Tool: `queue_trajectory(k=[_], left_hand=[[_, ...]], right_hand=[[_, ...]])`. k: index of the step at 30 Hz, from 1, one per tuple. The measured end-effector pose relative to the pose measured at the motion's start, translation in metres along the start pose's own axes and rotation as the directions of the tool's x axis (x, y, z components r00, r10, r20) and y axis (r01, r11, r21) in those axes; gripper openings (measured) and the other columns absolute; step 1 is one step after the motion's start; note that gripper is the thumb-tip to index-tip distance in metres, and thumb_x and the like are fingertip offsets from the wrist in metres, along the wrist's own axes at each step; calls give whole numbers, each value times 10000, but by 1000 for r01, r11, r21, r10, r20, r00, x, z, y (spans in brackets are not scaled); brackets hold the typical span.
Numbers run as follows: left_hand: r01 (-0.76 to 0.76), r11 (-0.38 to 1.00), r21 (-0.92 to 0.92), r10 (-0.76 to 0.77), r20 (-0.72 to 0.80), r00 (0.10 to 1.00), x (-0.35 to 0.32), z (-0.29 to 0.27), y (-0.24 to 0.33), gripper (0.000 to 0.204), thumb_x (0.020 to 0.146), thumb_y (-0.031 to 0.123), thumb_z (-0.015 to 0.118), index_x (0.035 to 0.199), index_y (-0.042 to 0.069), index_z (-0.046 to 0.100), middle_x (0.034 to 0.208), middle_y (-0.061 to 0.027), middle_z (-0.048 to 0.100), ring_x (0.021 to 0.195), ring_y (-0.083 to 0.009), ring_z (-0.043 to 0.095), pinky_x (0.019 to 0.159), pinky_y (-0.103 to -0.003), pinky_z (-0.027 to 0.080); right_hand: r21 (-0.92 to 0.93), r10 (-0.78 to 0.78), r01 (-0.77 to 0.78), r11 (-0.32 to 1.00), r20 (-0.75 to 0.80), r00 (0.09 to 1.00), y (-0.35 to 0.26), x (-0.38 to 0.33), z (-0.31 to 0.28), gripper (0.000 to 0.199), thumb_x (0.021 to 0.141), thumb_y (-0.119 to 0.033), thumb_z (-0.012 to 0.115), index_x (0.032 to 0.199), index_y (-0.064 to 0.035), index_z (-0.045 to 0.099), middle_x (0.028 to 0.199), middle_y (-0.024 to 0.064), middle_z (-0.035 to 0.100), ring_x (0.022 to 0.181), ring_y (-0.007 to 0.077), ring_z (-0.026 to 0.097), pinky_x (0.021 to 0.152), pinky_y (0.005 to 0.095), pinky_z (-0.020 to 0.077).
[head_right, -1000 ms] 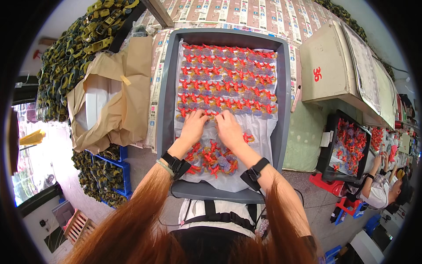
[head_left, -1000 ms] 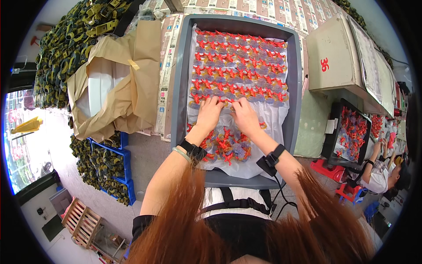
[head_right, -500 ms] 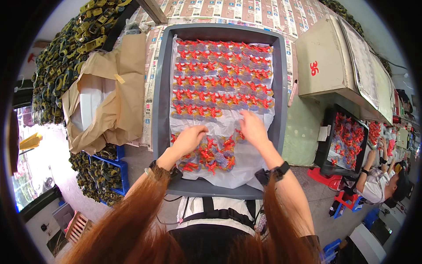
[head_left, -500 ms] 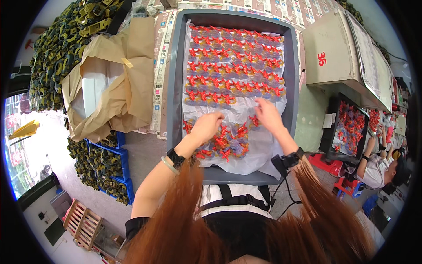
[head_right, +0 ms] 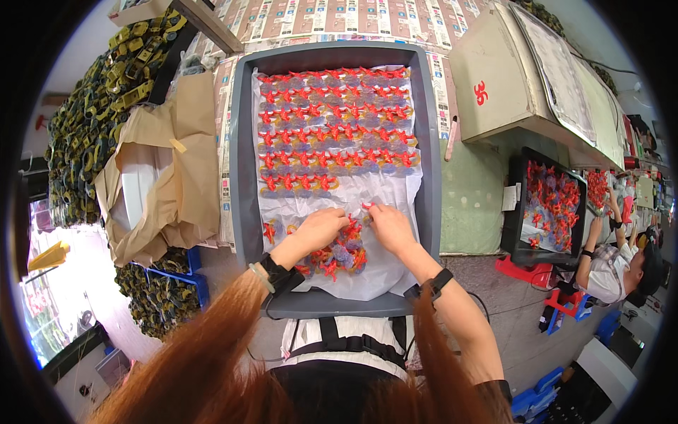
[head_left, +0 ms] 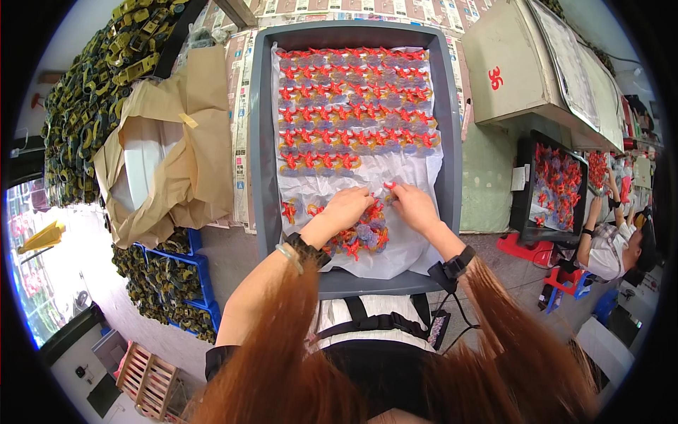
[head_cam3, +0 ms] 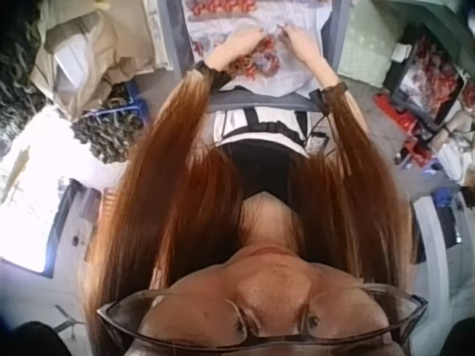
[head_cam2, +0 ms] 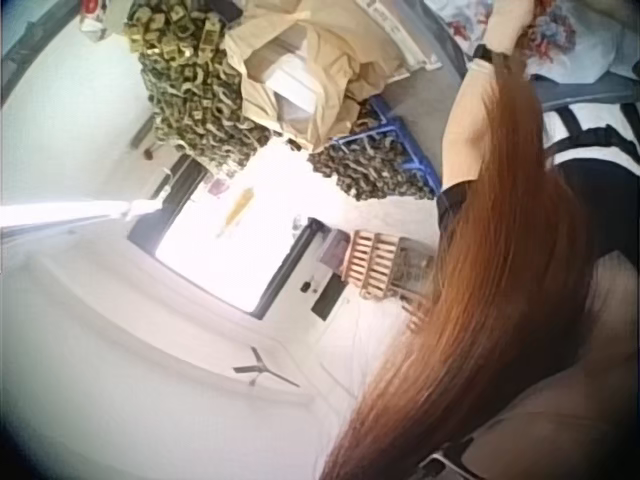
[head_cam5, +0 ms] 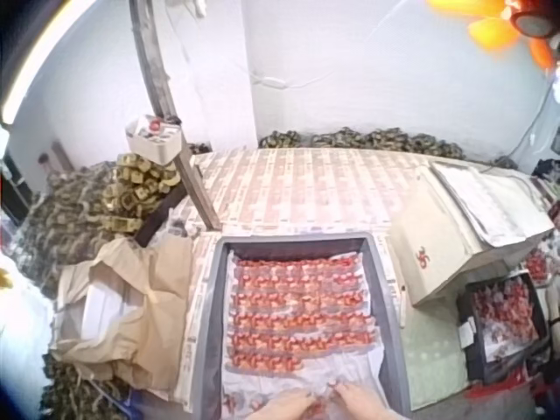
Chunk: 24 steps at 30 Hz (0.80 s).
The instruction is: The person picks up red and purple toy figures from a pile in a grey tray and arranges them into rows. After filling the tray, the person picks up more figures from a black bin and places them onto the table.
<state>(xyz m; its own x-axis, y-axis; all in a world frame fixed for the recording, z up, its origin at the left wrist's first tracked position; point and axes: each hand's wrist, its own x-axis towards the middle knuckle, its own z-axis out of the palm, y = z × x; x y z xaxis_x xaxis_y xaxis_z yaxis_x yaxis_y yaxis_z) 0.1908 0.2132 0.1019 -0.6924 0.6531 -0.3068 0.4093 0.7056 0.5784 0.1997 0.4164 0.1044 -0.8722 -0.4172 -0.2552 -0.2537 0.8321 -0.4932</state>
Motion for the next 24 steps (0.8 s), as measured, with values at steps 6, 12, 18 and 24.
queue_trajectory(k=[6, 12, 18, 24], left_hand=[[5, 948, -317, -128, -369, 921, -3, -27, -2, 167, 723, 93, 611, 881, 72, 559, 907, -79, 574, 898, -283, 512, 771, -384, 401], [146, 989, -6, -127, -526, 841, 22, -10, -13, 178, 699, 125, 639, 864, 108, 573, 851, -22, 587, 947, -215, 493, 823, -367, 345], [144, 989, -21, -132, -550, 825, 15, -13, -13, 193, 707, 116, 627, 893, 98, 583, 885, -40, 592, 980, -237, 490, 844, -376, 359], [413, 863, -289, -372, 188, 909, -42, -45, -18, 305, 708, 36, 585, 1006, 93, 556, 1005, -106, 562, 1036, -312, 472, 851, -378, 388]], right_hand=[[220, 158, -122, 968, -152, 976, -2, 1, -30, 137, 735, -74, 587, 855, -47, 527, 920, 100, 529, 796, 297, 562, 671, 392, 461], [-11, -68, 67, 998, -209, 976, -8, 37, -15, 135, 754, -66, 509, 879, -16, 502, 933, 115, 511, 866, 294, 543, 704, 383, 466], [-82, -140, 124, 989, -240, 961, -5, 47, -7, 241, 739, -126, 568, 951, -27, 508, 924, 138, 527, 872, 311, 548, 730, 417, 455], [211, 44, -73, 975, 139, 989, -32, 7, -6, 270, 763, -174, 593, 985, -43, 511, 936, 157, 566, 870, 339, 557, 726, 418, 453]])
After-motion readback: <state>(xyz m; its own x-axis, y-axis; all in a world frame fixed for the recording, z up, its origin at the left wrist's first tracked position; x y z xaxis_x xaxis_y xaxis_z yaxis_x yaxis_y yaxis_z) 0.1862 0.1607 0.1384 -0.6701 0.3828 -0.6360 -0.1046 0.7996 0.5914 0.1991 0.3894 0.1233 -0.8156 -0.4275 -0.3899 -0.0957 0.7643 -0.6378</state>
